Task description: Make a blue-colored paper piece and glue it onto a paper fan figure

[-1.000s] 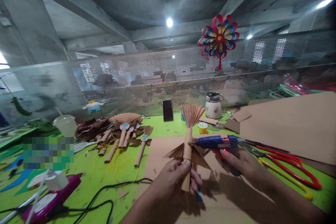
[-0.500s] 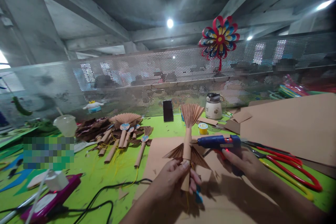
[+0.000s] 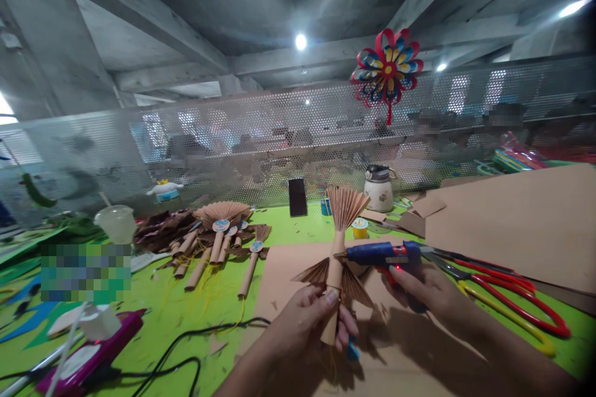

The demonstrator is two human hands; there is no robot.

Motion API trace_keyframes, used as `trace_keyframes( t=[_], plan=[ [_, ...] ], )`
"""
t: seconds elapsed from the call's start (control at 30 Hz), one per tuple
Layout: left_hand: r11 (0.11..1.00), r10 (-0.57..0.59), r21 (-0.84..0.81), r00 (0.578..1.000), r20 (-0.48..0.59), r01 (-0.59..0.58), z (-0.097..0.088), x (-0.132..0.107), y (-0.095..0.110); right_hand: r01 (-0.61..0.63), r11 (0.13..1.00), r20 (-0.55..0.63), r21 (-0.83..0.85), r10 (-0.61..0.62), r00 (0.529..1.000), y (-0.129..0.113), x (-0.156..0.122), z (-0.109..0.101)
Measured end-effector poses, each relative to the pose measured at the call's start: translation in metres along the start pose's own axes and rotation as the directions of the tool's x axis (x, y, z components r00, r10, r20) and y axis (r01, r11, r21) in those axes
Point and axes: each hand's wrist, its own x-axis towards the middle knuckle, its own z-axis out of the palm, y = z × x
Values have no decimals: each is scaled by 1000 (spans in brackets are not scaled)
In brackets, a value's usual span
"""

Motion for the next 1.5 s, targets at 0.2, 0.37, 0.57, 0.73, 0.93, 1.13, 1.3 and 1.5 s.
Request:
trace_keyframes(
  t=[0.2, 0.37, 0.57, 0.73, 0.93, 1.13, 1.3, 1.5],
  plan=[
    [996, -19, -88, 998, -66, 14, 0, -2, 0, -28, 999, 32, -22, 28, 999, 8, 0, -2],
    [999, -12, -51, 998, -60, 9, 2, -4, 4, -27, 998, 35, -62, 29, 999, 9, 0, 1],
    [999, 31, 22, 996, -86, -29, 9, -4, 8, 22, 980, -46, -198, -32, 998, 8, -1, -2],
    [1000, 25, 1, 994, -107, -25, 8, -3, 5, 46, 971, -55, -234, -60, 997, 4, -2, -5],
    [998, 34, 59, 996, -85, -29, 3, -2, 3, 77, 945, -48, -319, -98, 994, 2, -1, 0],
    [993, 3, 116, 997, -71, 5, -4, 1, -4, 131, 948, -126, -292, -174, 977, -3, 0, 7],
    [999, -20, 47, 992, -121, 26, -2, 0, -8, 143, 941, -140, -306, -193, 971, -3, 1, 3],
    [995, -8, -95, 980, -198, -11, 8, -6, -6, 123, 948, -108, -293, -161, 981, 2, -1, 3]
  ],
)
